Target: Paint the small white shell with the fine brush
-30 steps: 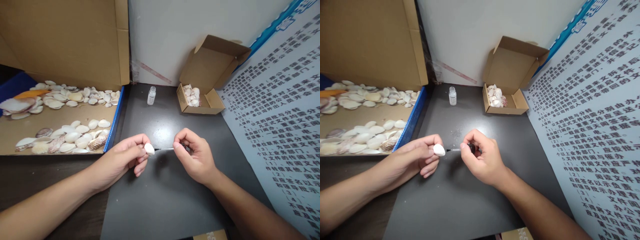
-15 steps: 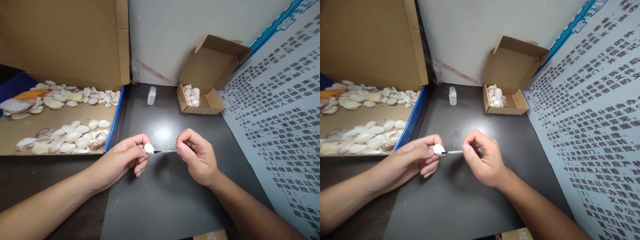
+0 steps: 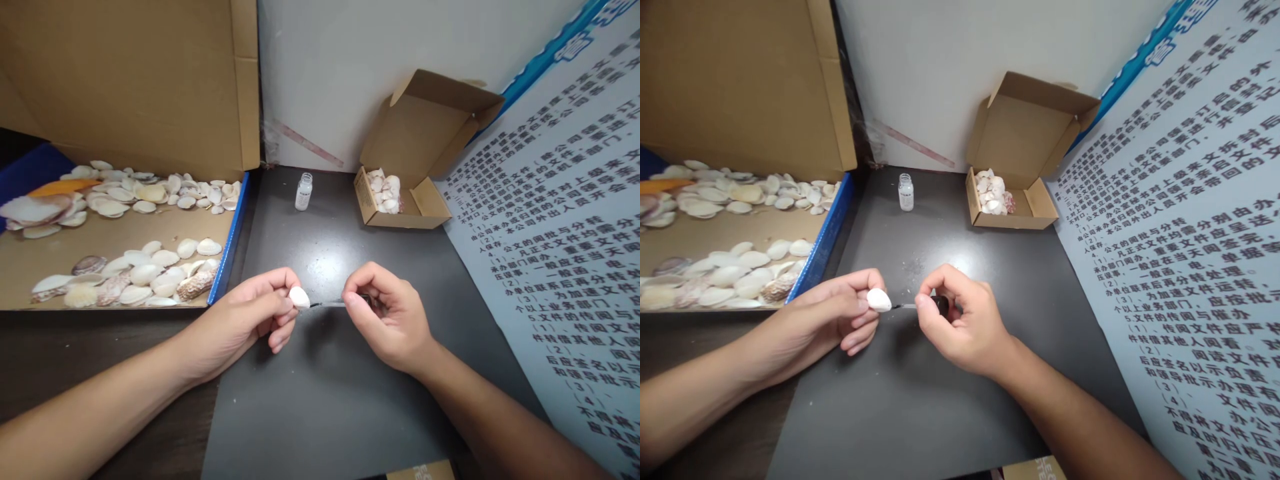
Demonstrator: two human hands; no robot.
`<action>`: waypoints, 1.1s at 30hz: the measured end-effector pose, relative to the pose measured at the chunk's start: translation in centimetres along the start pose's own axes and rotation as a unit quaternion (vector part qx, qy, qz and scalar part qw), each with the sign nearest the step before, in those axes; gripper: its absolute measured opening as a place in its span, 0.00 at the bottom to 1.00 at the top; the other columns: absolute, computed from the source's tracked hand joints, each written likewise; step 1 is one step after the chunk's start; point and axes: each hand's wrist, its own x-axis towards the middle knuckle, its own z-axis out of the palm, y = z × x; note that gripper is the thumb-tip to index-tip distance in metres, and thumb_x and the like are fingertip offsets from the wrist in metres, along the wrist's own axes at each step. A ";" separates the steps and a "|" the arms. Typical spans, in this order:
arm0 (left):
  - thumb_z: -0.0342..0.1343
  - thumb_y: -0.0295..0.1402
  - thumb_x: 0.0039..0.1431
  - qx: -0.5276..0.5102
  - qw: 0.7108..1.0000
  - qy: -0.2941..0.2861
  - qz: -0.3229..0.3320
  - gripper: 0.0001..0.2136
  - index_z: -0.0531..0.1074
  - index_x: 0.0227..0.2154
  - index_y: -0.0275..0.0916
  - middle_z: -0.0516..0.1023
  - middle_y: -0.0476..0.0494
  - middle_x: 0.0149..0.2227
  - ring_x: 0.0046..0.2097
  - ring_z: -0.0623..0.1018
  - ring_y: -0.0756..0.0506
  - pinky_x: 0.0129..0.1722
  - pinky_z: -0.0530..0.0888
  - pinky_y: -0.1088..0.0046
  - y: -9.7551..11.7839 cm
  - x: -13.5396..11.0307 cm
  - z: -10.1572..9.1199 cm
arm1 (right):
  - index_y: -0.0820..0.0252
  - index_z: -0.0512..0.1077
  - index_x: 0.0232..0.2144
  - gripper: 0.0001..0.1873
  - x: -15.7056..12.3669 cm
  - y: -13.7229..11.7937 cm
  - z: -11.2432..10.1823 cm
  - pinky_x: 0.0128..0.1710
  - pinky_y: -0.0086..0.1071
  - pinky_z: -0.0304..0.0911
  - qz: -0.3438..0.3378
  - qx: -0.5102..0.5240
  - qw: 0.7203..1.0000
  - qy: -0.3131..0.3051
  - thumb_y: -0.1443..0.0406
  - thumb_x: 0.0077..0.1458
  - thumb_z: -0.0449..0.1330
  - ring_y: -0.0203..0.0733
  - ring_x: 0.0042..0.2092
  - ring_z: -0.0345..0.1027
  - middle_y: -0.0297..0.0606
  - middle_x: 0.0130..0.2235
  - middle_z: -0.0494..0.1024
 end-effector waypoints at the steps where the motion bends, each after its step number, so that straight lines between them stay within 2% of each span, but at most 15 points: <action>1: 0.56 0.31 0.59 0.002 1.000 0.007 -0.005 0.07 0.65 0.28 0.38 0.62 0.56 0.20 0.22 0.63 0.54 0.24 0.64 0.78 0.0 0.0 0.0 | 0.57 0.64 0.28 0.07 0.0 -0.1 0.0 0.18 0.25 0.48 -0.001 -0.008 1.000 0.006 0.70 0.57 0.57 0.29 0.19 0.49 0.23 0.19 0.60; 5: 0.56 0.32 0.60 -0.005 1.000 0.011 -0.005 0.07 0.64 0.29 0.38 0.62 0.56 0.20 0.22 0.63 0.54 0.23 0.64 0.79 0.1 -0.1 0.1 | 0.57 0.65 0.28 0.07 0.0 -0.1 -0.1 0.19 0.24 0.52 -0.030 0.008 0.999 0.036 0.70 0.58 0.56 0.29 0.20 0.55 0.26 0.21 0.65; 8: 0.55 0.31 0.61 -0.015 1.000 0.004 -0.006 0.07 0.64 0.28 0.38 0.62 0.56 0.21 0.21 0.63 0.55 0.23 0.65 0.79 0.1 -0.1 0.2 | 0.57 0.67 0.29 0.06 0.0 0.1 0.1 0.22 0.25 0.56 -0.034 -0.001 0.999 0.015 0.69 0.58 0.58 0.30 0.21 0.58 0.27 0.22 0.67; 10: 0.55 0.30 0.61 -0.022 1.000 0.004 -0.008 0.07 0.64 0.28 0.38 0.62 0.56 0.22 0.21 0.64 0.55 0.23 0.66 0.79 0.1 0.0 0.2 | 0.57 0.67 0.29 0.06 0.0 0.2 0.2 0.20 0.25 0.54 -0.015 -0.025 1.000 0.001 0.69 0.57 0.59 0.29 0.20 0.55 0.25 0.21 0.64; 13: 0.54 0.29 0.61 -0.028 0.999 0.012 -0.011 0.08 0.64 0.27 0.37 0.63 0.55 0.23 0.21 0.64 0.55 0.22 0.66 0.79 0.2 0.0 0.2 | 0.57 0.65 0.27 0.07 0.0 0.3 0.2 0.17 0.24 0.48 -0.005 -0.040 0.999 0.015 0.70 0.56 0.59 0.28 0.19 0.49 0.23 0.19 0.59; 16: 0.54 0.28 0.61 -0.029 0.999 0.015 -0.013 0.08 0.64 0.26 0.37 0.64 0.54 0.23 0.21 0.64 0.55 0.22 0.66 0.79 0.2 0.0 0.1 | 0.57 0.65 0.28 0.07 0.0 0.2 0.1 0.20 0.22 0.53 -0.034 -0.015 0.999 0.031 0.70 0.58 0.57 0.28 0.21 0.54 0.25 0.21 0.63; 19: 0.54 0.28 0.62 -0.029 0.999 0.015 -0.012 0.08 0.65 0.26 0.37 0.64 0.54 0.23 0.21 0.64 0.55 0.22 0.66 0.79 0.2 0.0 0.0 | 0.57 0.66 0.29 0.06 0.0 0.1 0.1 0.23 0.22 0.58 -0.048 -0.010 0.999 0.020 0.69 0.58 0.58 0.29 0.22 0.58 0.26 0.23 0.65; 24: 0.54 0.28 0.61 -0.029 0.999 0.017 -0.011 0.09 0.64 0.25 0.37 0.64 0.54 0.23 0.21 0.64 0.55 0.22 0.65 0.79 0.1 0.0 0.0 | 0.57 0.64 0.27 0.08 0.0 0.0 0.1 0.17 0.21 0.48 -0.031 -0.045 0.998 0.027 0.71 0.55 0.59 0.27 0.19 0.49 0.23 0.19 0.59; 29: 0.55 0.28 0.61 -0.028 0.999 0.019 -0.012 0.08 0.65 0.26 0.37 0.64 0.54 0.23 0.21 0.64 0.55 0.22 0.66 0.79 0.1 0.1 0.0 | 0.57 0.67 0.29 0.05 0.0 0.2 0.2 0.22 0.21 0.57 -0.063 -0.025 0.997 0.021 0.70 0.56 0.59 0.27 0.21 0.58 0.25 0.22 0.66; 33: 0.55 0.28 0.61 -0.033 0.999 0.019 -0.013 0.09 0.64 0.25 0.37 0.65 0.54 0.23 0.21 0.64 0.55 0.22 0.66 0.79 0.1 0.1 0.0 | 0.58 0.66 0.27 0.07 0.1 0.2 0.2 0.18 0.21 0.51 -0.058 -0.064 0.996 0.024 0.71 0.55 0.60 0.26 0.19 0.51 0.23 0.20 0.61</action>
